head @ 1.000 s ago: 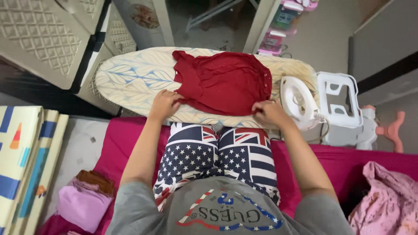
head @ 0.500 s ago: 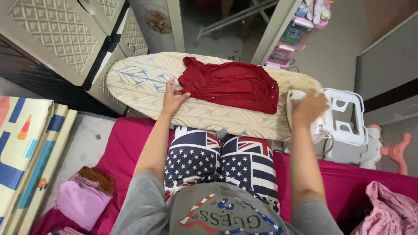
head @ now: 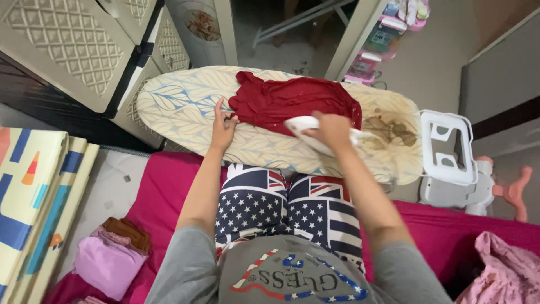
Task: The recorder is ironing various pieces of clothing on an ironing board.
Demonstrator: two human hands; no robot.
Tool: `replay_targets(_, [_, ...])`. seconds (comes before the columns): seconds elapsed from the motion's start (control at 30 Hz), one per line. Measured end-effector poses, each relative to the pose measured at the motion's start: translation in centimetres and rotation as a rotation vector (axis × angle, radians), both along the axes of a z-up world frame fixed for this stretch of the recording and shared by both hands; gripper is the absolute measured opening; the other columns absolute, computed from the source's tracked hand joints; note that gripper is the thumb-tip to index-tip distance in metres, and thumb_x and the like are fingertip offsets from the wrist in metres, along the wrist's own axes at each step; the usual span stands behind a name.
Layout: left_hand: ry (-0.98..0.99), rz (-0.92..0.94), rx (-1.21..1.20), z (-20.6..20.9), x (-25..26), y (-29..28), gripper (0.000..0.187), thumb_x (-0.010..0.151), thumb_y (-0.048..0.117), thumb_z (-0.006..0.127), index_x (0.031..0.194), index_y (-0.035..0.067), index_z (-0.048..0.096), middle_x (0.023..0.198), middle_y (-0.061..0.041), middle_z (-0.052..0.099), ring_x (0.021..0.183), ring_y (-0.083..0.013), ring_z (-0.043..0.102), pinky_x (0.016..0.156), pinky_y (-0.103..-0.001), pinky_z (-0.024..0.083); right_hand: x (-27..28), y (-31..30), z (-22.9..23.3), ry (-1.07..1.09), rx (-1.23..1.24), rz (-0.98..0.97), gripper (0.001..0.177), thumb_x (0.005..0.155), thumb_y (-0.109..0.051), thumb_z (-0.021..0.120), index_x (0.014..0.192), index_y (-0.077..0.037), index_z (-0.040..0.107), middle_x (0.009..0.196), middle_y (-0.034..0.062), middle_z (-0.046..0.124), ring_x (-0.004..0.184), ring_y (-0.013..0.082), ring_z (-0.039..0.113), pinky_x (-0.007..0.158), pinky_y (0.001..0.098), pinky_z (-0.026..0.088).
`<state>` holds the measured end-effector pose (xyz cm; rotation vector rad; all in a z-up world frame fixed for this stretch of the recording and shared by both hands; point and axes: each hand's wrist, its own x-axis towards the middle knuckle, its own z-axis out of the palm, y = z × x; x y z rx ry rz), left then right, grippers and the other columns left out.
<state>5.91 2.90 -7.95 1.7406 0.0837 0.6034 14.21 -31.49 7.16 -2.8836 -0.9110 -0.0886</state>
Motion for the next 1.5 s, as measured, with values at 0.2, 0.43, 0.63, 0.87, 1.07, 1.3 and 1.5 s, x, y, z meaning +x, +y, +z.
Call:
replay_targets(0.2, [0.091,0.172,-0.048,2.0,-1.3,-1.4,0.08,0.1,0.001,0.065,0.163,0.014,0.017,0.094,-0.001,0.052,0.075,-0.0099,0.048,0.071,-0.022,0.045,0.1,8.6,0.7,-0.103,0.137,0.083,0.059,0.072,-0.068,0.078,0.097,-0.014,0.072,0.073,0.0119,0.072,0.066,0.0327,0.071,0.055,0.0461,0.053])
replay_targets(0.43, [0.013,0.172,0.072,2.1,-1.7,-1.6,0.078,0.1,-0.003,0.061,0.165,0.012,0.021,0.097,-0.007,0.05,0.085,-0.0173,0.049,0.083,-0.029,0.049,1.2,5.9,-0.7,-0.129,0.143,0.036,0.063,0.072,-0.071,0.077,0.098,-0.014,0.072,0.072,0.0117,0.072,0.065,0.0311,0.072,0.051,0.0447,0.053])
replay_targets(0.63, [0.031,0.294,0.264,1.9,-1.9,-2.0,0.081,0.095,-0.002,0.066,0.162,0.01,0.023,0.1,-0.01,0.056,0.096,-0.0273,0.051,0.094,-0.04,0.045,2.0,-1.5,-1.8,-0.232,0.061,-0.149,0.066,0.074,-0.074,0.076,0.1,-0.014,0.074,0.066,0.0118,0.07,0.06,0.0295,0.071,0.049,0.0437,0.052])
replay_targets(0.87, [0.051,0.28,0.202,2.6,-2.0,-2.5,0.074,0.099,-0.002,0.063,0.162,0.011,0.025,0.105,-0.011,0.055,0.097,-0.0243,0.053,0.091,-0.036,0.049,1.7,-2.6,-0.6,-0.217,0.027,-0.202,0.065,0.072,-0.076,0.078,0.096,-0.015,0.075,0.069,0.0118,0.071,0.063,0.0309,0.071,0.053,0.0443,0.053])
replay_targets(1.07, [0.024,0.29,0.199,2.5,-1.7,-2.4,0.073,0.099,-0.005,0.06,0.162,0.01,0.026,0.103,-0.01,0.058,0.097,-0.0239,0.054,0.093,-0.036,0.049,1.0,5.6,0.3,-0.146,0.115,-0.036,0.069,0.066,-0.078,0.079,0.099,-0.017,0.078,0.071,0.0119,0.072,0.065,0.0303,0.072,0.056,0.0448,0.054])
replay_targets(1.3, [0.028,0.276,0.179,2.7,-1.8,-2.2,0.073,0.099,-0.005,0.061,0.161,0.01,0.026,0.099,-0.01,0.059,0.093,-0.0231,0.055,0.092,-0.036,0.048,1.2,6.8,0.2,-0.011,0.074,-0.029,0.069,0.07,-0.073,0.079,0.112,-0.019,0.075,0.076,0.0099,0.073,0.073,0.031,0.072,0.063,0.0486,0.055])
replay_targets(1.5, [-0.018,0.304,0.114,2.5,-1.7,-2.3,0.075,0.098,0.002,0.067,0.161,0.01,0.027,0.099,-0.008,0.056,0.091,-0.0214,0.054,0.089,-0.034,0.049,2.3,2.8,-3.3,-0.306,-0.05,-0.195,0.074,0.062,-0.071,0.08,0.111,-0.016,0.074,0.111,0.0209,0.071,0.111,0.0425,0.06,0.101,0.0627,0.036])
